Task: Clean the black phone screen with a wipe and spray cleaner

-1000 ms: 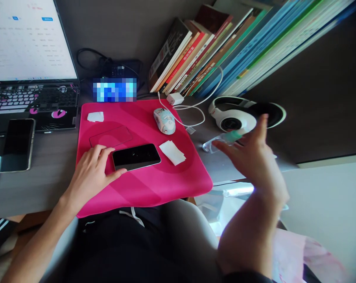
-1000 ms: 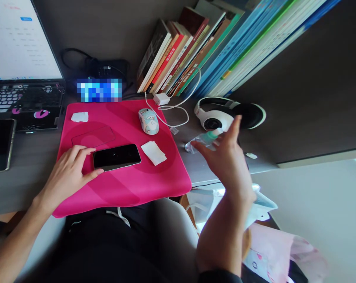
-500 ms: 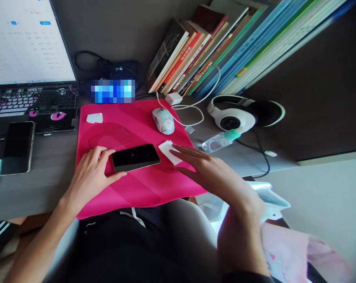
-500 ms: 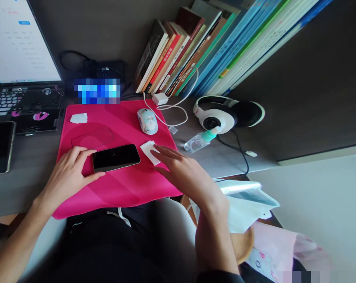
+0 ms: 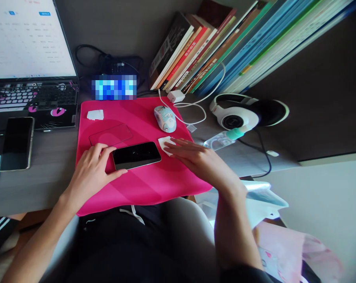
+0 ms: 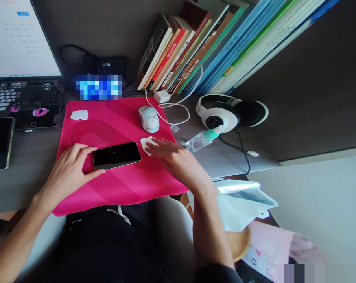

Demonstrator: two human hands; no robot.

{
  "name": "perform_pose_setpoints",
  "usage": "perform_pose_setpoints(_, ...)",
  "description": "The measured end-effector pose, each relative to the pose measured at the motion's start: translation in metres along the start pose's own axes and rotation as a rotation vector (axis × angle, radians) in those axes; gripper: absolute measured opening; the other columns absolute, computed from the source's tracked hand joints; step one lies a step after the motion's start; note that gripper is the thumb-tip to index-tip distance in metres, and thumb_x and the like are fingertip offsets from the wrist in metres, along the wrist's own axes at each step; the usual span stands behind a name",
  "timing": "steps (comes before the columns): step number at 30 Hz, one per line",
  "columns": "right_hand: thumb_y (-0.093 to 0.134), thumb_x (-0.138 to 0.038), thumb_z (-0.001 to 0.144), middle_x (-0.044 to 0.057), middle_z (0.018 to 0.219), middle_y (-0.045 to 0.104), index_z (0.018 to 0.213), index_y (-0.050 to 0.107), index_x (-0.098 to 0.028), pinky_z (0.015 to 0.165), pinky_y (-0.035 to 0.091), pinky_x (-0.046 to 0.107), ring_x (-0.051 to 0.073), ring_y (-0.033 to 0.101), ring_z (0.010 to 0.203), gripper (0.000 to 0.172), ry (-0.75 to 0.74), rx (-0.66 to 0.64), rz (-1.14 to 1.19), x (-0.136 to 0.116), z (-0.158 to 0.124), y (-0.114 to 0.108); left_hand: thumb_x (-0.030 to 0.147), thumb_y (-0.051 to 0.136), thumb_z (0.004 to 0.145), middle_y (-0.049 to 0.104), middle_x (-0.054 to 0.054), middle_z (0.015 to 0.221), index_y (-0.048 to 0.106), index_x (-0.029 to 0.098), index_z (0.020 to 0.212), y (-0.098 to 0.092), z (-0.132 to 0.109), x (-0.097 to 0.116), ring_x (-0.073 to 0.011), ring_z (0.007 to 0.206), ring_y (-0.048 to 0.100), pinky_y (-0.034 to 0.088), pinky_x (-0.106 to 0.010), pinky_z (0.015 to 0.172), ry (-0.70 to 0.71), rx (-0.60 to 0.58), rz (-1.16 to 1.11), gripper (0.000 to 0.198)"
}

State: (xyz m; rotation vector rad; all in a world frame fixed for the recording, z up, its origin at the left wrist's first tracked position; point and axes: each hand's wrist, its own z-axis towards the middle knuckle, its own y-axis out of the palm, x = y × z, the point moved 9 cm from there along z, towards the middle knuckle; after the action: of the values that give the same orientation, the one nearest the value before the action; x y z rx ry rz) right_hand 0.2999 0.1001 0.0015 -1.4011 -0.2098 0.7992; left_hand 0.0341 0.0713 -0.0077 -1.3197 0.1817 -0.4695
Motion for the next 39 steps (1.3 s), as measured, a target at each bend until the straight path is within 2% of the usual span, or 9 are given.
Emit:
perform_pose_setpoints(4,0.047,-0.02,0.112,0.005,0.15,0.068,0.148,0.067,-0.025,0.124,0.052,0.051,0.026,0.062,0.144,0.042,-0.027,0.126,0.019,-0.014,0.001,-0.011,0.07,0.056,0.1,0.061,-0.016,0.123,0.052,0.02,0.147,0.001,0.0,0.0,-0.0374,0.115,0.066,0.055,-0.055,0.101,-0.005,-0.012,-0.006,0.068)
perform_pose_setpoints(6,0.048,-0.018,0.111,0.005,0.149,0.069,0.151,0.064,-0.025,0.123,0.054,0.05,0.026,0.063,0.143,0.044,-0.047,0.147,0.038,-0.025,0.0,-0.014,0.069,0.057,0.1,0.061,-0.016,0.125,0.053,0.021,0.147,0.001,0.001,0.0,-0.0373,0.115,0.065,0.055,-0.055,0.101,-0.007,-0.01,-0.015,0.067)
perform_pose_setpoints(10,0.049,-0.013,0.109,0.007,0.15,0.068,0.152,0.063,-0.025,0.122,0.055,0.051,0.027,0.062,0.143,0.047,-0.115,0.108,0.006,-0.049,0.002,-0.007,0.069,0.057,0.101,0.062,-0.016,0.125,0.053,0.021,0.146,0.0,0.002,0.001,-0.0366,0.115,0.065,0.055,-0.054,0.1,-0.004,0.002,-0.015,0.066)
perform_pose_setpoints(14,0.05,-0.009,0.108,0.011,0.154,0.063,0.154,0.061,-0.019,0.125,0.051,0.049,0.027,0.059,0.145,0.048,-0.168,0.034,-0.031,-0.061,0.004,0.008,0.07,0.055,0.101,0.063,-0.016,0.124,0.054,0.019,0.146,-0.001,0.002,0.002,-0.0362,0.115,0.066,0.055,-0.052,0.099,0.002,0.009,-0.001,0.068)
perform_pose_setpoints(19,0.052,-0.029,0.112,0.017,0.164,0.051,0.158,0.054,-0.01,0.126,0.048,0.049,0.029,0.049,0.154,0.049,-0.153,-0.044,-0.037,-0.065,0.004,0.02,0.068,0.056,0.102,0.062,-0.016,0.126,0.054,0.02,0.147,0.0,0.002,0.002,-0.0361,0.116,0.067,0.055,-0.052,0.101,0.002,-0.001,-0.001,0.067)
perform_pose_setpoints(25,0.057,-0.04,0.11,0.015,0.171,0.04,0.17,0.033,-0.018,0.131,0.039,0.054,0.029,0.035,0.161,0.069,-0.108,-0.023,0.035,-0.059,0.015,0.033,0.067,0.062,0.099,0.061,-0.015,0.128,0.054,0.022,0.148,0.0,0.001,-0.001,-0.0344,0.114,0.067,0.054,-0.049,0.102,-0.02,0.002,-0.013,0.067)
perform_pose_setpoints(28,0.056,-0.045,0.11,0.017,0.173,0.035,0.172,0.027,-0.014,0.133,0.035,0.053,0.027,0.028,0.164,0.075,-0.107,-0.039,0.043,-0.056,0.018,0.038,0.07,0.062,0.098,0.061,-0.016,0.129,0.055,0.022,0.145,0.0,0.001,-0.003,-0.0359,0.115,0.066,0.054,-0.05,0.102,-0.037,0.01,-0.004,0.068)
perform_pose_setpoints(31,0.054,-0.044,0.111,0.019,0.172,0.036,0.17,0.032,-0.009,0.133,0.036,0.053,0.028,0.03,0.163,0.072,-0.098,-0.051,0.005,-0.057,0.012,0.036,0.071,0.06,0.098,0.062,-0.016,0.128,0.057,0.019,0.142,0.0,0.0,-0.002,-0.0365,0.114,0.067,0.054,-0.051,0.101,-0.04,0.018,0.006,0.068)
perform_pose_setpoints(39,0.057,-0.036,0.11,0.022,0.164,0.048,0.158,0.05,-0.001,0.126,0.047,0.05,0.033,0.049,0.153,0.06,-0.098,-0.081,-0.147,-0.073,-0.009,0.019,0.07,0.058,0.1,0.062,-0.016,0.126,0.058,0.015,0.142,-0.001,0.0,-0.001,-0.0345,0.112,0.067,0.055,-0.049,0.1,-0.02,0.025,0.025,0.069)
